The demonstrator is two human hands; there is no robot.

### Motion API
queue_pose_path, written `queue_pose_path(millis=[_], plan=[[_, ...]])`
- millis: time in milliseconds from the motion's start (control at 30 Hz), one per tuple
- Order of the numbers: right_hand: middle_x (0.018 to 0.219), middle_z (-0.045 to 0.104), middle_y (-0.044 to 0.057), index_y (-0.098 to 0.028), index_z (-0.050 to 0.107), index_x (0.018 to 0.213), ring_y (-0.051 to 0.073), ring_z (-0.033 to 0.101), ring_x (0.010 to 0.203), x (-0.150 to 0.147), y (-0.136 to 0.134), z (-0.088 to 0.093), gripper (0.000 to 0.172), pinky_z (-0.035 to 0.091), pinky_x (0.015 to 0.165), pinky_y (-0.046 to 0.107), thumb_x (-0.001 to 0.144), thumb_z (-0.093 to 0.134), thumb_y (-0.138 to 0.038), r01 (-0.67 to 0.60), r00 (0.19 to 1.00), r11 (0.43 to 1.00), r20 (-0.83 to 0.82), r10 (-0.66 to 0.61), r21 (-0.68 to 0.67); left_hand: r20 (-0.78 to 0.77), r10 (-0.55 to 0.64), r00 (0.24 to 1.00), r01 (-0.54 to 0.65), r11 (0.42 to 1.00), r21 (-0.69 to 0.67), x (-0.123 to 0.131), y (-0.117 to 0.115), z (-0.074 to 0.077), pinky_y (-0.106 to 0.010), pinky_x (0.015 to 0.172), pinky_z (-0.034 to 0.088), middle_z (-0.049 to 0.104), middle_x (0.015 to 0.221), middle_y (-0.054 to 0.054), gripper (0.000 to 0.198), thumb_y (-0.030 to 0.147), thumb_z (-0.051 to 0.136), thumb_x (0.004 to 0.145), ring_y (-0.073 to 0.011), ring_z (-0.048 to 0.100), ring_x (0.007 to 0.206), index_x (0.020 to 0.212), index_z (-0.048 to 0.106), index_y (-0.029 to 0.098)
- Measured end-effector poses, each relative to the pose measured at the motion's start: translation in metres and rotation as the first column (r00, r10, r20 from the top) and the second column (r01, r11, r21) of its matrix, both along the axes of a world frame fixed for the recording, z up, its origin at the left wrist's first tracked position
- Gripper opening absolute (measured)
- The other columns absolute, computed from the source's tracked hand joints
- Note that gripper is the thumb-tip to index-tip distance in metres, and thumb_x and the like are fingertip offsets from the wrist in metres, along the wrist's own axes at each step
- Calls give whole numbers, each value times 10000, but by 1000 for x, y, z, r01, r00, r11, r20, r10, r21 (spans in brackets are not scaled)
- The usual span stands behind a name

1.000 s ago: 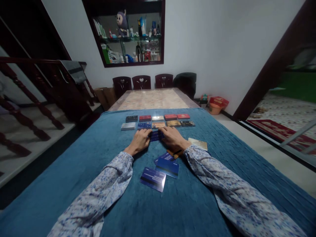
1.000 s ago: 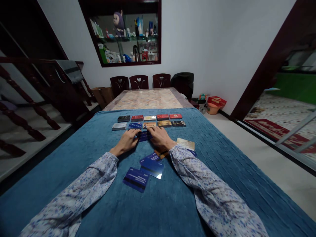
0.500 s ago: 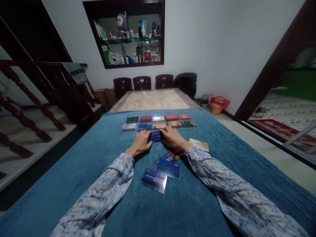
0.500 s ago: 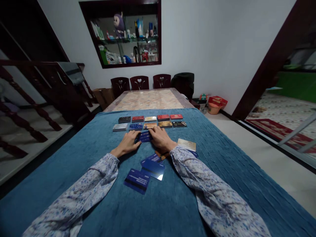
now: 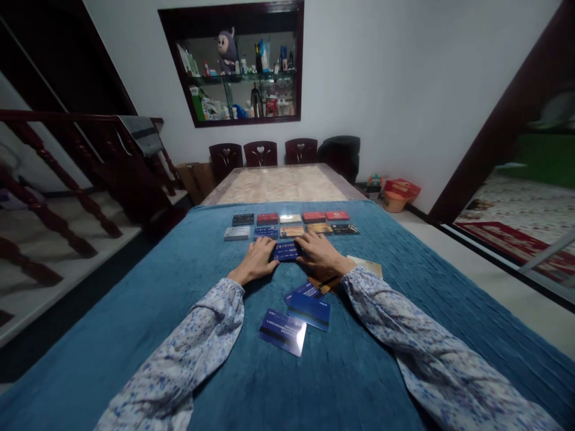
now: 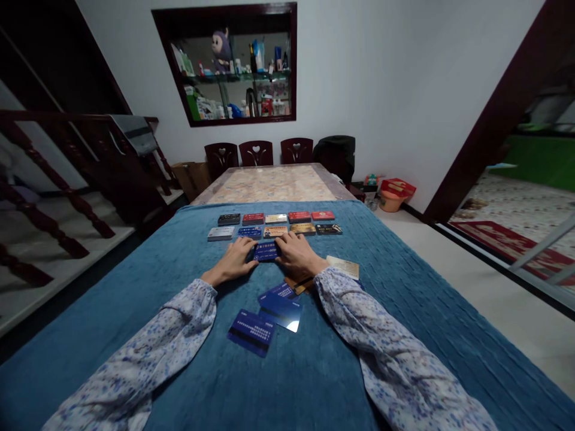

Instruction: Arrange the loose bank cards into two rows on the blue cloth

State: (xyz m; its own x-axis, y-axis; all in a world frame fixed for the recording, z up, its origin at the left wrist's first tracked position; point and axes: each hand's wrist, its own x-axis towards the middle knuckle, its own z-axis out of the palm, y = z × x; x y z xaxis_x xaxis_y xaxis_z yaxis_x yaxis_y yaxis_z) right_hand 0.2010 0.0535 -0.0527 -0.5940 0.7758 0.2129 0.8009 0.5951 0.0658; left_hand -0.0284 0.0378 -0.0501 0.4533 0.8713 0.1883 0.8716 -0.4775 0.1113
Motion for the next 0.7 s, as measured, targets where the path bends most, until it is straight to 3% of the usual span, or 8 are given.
queue_pose_path(millis=[433, 700], plan=[[1263, 587, 168, -184, 582, 1320, 321, 467, 1187, -6, 9, -4, 527, 401, 897, 405, 883, 664, -466, -3, 1000, 999, 23, 2, 39, -104, -70, 992, 67, 997, -25, -7, 3, 13, -468, 991, 444, 568, 1259, -143, 368, 299, 597, 879, -310, 487, 1197, 1220, 572, 163], [1303, 575, 158, -190, 572, 1344, 310, 466, 1204, -27, 19, 20, 549, 421, 931, 434, 865, 695, -426, 2, 999, 1000, 35, -1, -22, -143, -51, 988, 50, 999, -8, -27, 21, 20, -511, 978, 430, 566, 1280, -145, 363, 319, 592, 882, -330, 483, 1206, 1218, 574, 181]])
